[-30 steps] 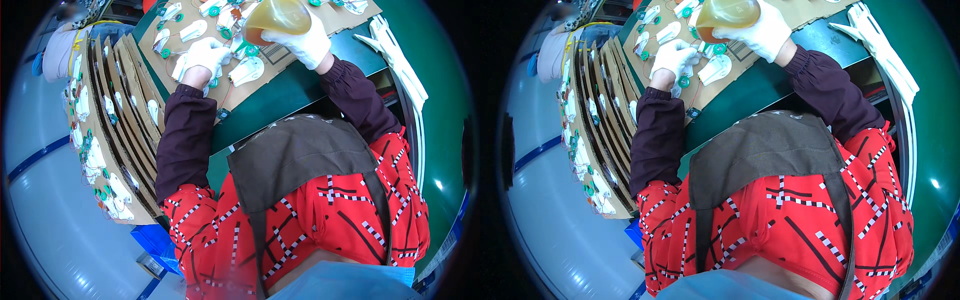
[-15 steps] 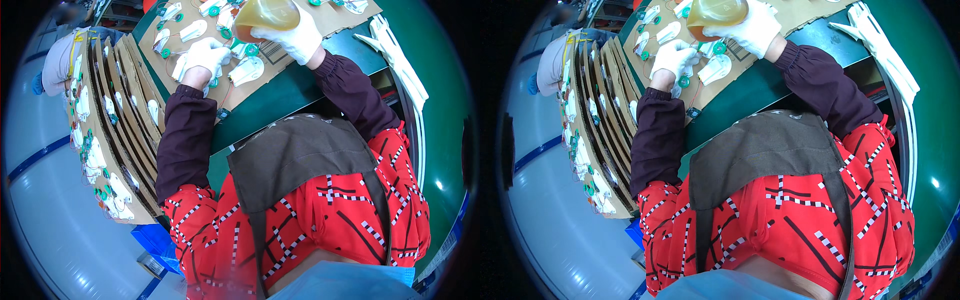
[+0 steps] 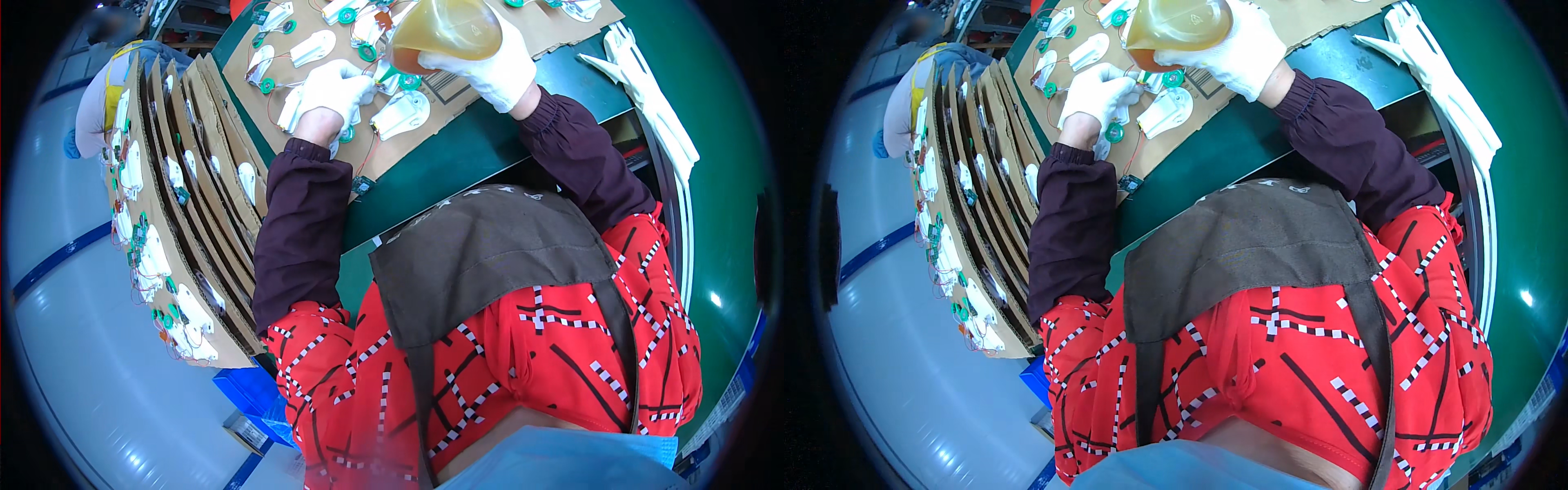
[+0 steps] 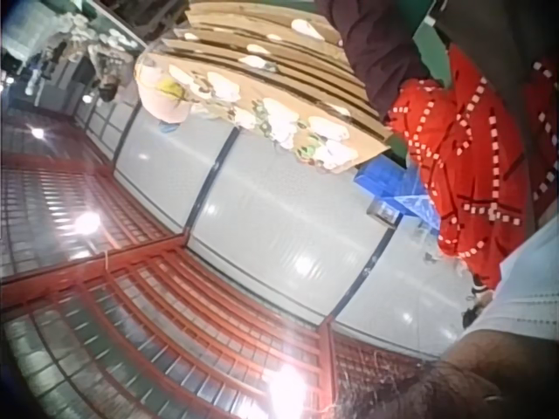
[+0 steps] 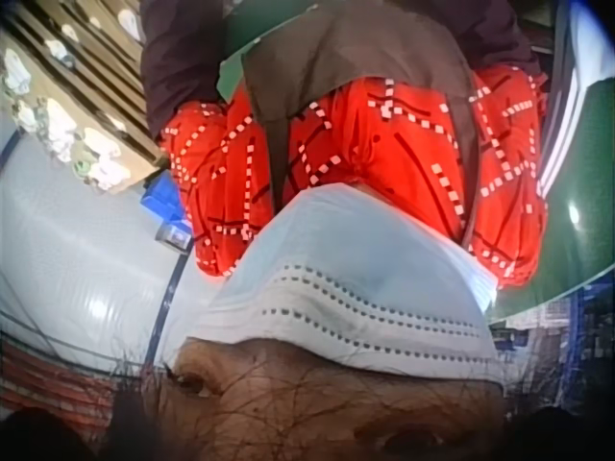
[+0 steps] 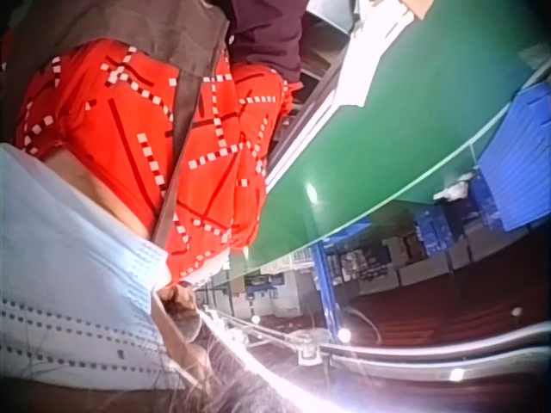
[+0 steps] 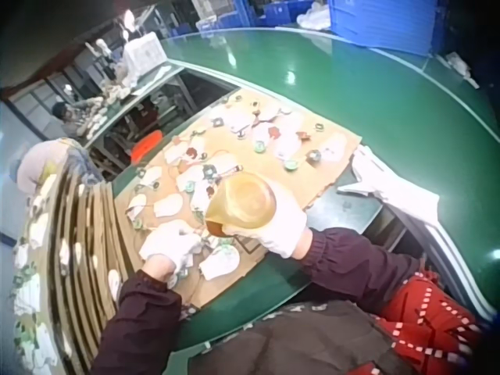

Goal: Applying a liquid from a squeeze bottle onto small plastic components arranged on cardboard sheets.

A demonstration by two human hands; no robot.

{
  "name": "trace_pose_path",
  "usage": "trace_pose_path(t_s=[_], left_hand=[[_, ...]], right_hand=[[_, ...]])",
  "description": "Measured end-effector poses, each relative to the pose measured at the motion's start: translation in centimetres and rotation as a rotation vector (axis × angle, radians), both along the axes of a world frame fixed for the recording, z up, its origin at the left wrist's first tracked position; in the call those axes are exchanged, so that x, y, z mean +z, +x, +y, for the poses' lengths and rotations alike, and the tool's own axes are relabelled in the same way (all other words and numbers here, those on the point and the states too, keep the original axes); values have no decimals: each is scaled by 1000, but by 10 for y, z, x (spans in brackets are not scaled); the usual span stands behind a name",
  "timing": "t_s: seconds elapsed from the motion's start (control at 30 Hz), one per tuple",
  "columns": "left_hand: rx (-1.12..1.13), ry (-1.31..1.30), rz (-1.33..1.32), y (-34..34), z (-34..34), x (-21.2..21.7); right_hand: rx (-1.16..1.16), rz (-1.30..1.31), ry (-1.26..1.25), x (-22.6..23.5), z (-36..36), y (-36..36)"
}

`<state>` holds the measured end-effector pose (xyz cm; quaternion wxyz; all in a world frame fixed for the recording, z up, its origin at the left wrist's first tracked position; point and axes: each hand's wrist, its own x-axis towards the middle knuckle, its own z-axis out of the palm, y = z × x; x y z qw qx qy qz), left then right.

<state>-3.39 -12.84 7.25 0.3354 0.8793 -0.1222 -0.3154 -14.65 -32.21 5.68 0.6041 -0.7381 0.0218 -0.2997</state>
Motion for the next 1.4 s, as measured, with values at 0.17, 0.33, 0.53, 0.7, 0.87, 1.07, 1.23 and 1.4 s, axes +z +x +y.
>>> trace_pose_path(t_s=[0.17,0.33,0.53,0.7,0.87,1.07,1.23,1.4], left_hand=[[-1,-27,-6,0,3,-1],[-8,-13,-10,1,3,-1],[15,-5,-11,0,1,-2],[14,-65,-16,-6,-3,2],[-233,129,-586,-17,-2,20],[-490,-34,-881,-10,-58,28],[-428,-41,-564,12,-68,43],[-284,-72,-462,34,-39,43]], right_hand=[[48,36,165,2,0,-3],[61,54,131,-7,-3,-5],[96,167,102,-19,-11,-8],[35,-3,308,-22,-39,-27],[-103,-217,879,-34,-105,-64],[-260,-248,930,-40,-153,-112],[-259,-217,895,-39,-122,-98],[-44,-134,548,-25,-57,-62]])
